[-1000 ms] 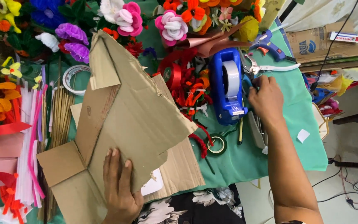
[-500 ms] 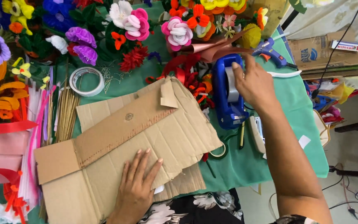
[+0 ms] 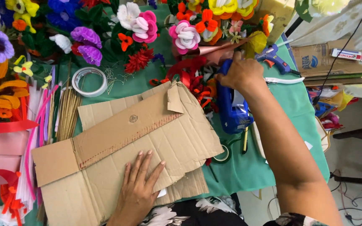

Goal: The person cuts a piece of cardboard using scissors while holding a white rectangular block on top of it. They then fold the cardboard and handle pink and white ribbons, placing them aside on the table.

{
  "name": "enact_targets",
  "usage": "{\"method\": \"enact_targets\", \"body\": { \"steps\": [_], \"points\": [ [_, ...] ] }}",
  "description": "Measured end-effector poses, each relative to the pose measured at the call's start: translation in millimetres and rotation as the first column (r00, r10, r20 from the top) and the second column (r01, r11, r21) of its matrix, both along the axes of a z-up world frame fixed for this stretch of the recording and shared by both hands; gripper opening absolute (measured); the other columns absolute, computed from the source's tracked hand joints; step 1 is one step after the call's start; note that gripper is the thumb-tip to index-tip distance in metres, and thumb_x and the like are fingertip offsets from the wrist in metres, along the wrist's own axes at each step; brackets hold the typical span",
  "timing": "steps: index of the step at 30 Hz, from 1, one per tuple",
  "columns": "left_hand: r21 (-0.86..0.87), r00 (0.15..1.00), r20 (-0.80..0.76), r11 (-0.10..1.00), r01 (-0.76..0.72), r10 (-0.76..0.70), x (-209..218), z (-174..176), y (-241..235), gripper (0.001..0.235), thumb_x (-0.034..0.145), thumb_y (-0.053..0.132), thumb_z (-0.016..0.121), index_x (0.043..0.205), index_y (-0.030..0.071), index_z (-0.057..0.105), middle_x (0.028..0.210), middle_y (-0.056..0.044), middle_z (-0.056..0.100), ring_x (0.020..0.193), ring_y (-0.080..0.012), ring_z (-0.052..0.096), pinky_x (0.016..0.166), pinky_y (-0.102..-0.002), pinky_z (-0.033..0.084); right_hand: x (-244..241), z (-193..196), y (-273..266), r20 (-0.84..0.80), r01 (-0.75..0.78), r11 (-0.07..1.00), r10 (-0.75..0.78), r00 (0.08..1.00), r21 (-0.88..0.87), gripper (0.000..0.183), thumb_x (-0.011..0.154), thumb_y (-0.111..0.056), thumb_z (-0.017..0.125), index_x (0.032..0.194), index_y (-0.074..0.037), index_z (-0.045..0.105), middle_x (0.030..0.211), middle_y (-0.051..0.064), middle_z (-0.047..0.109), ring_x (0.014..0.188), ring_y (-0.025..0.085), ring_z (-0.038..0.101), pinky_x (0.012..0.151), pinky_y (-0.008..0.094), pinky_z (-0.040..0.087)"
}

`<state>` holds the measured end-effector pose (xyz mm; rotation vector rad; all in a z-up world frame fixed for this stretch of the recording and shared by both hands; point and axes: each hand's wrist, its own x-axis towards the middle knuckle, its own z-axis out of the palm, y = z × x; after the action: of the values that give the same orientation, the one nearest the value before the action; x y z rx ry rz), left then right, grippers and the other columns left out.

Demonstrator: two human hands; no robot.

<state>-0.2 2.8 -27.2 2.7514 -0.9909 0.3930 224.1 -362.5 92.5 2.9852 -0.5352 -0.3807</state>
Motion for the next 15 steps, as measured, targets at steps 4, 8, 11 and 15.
{"method": "enact_targets", "body": {
  "steps": [4,8,11,15],
  "points": [
    [0.003,1.0,0.014,1.0,0.0,0.0,0.7,-2.3,-0.3,0.111,0.054,0.033,0.089,0.154,0.022,0.044,0.167,-0.016,0.031,0.156,-0.0377,0.027,0.117,-0.059,0.032,6.7,-4.6,-2.2,-0.001,0.033,0.999,-0.033,0.999,0.035,0.099,0.087,-0.071,0.065,0.155,-0.007,0.032,0.124,0.021,0.067,0.108,0.045,0.068,0.076,0.052,0.06],
    [0.011,1.0,0.003,1.0,-0.002,0.002,-0.4,-4.0,-0.2,0.114,0.053,0.033,0.091,0.156,0.022,0.041,0.169,-0.015,0.027,0.157,-0.0374,0.023,0.119,-0.058,0.029,10.3,-4.6,-4.0,-0.003,-0.001,0.998,0.001,1.0,0.067,0.094,0.088,-0.065,0.06,0.154,-0.003,0.034,0.127,0.023,0.065,0.112,0.046,0.064,0.08,0.053,0.057],
    [-0.002,1.0,0.002,1.0,0.004,-0.004,0.2,-4.3,-0.1,0.114,0.052,0.034,0.092,0.154,0.021,0.043,0.168,-0.016,0.029,0.156,-0.0378,0.026,0.117,-0.059,0.03,15.7,-6.5,-7.9,-0.024,-0.03,0.999,0.031,0.999,0.036,0.096,0.088,-0.067,0.053,0.161,-0.01,0.03,0.134,0.022,0.065,0.117,0.049,0.064,0.085,0.056,0.057],
    [-0.018,0.999,-0.049,1.0,0.002,-0.002,0.3,-10.6,0.5,0.114,0.054,0.035,0.093,0.155,0.022,0.042,0.169,-0.014,0.027,0.156,-0.0371,0.023,0.117,-0.059,0.027,29.0,-8.5,-14.4,-0.029,-0.056,0.998,0.056,0.998,0.009,0.085,0.088,-0.068,0.052,0.149,-0.01,0.049,0.119,0.023,0.072,0.108,0.047,0.068,0.081,0.052,0.058]
  ]
}}
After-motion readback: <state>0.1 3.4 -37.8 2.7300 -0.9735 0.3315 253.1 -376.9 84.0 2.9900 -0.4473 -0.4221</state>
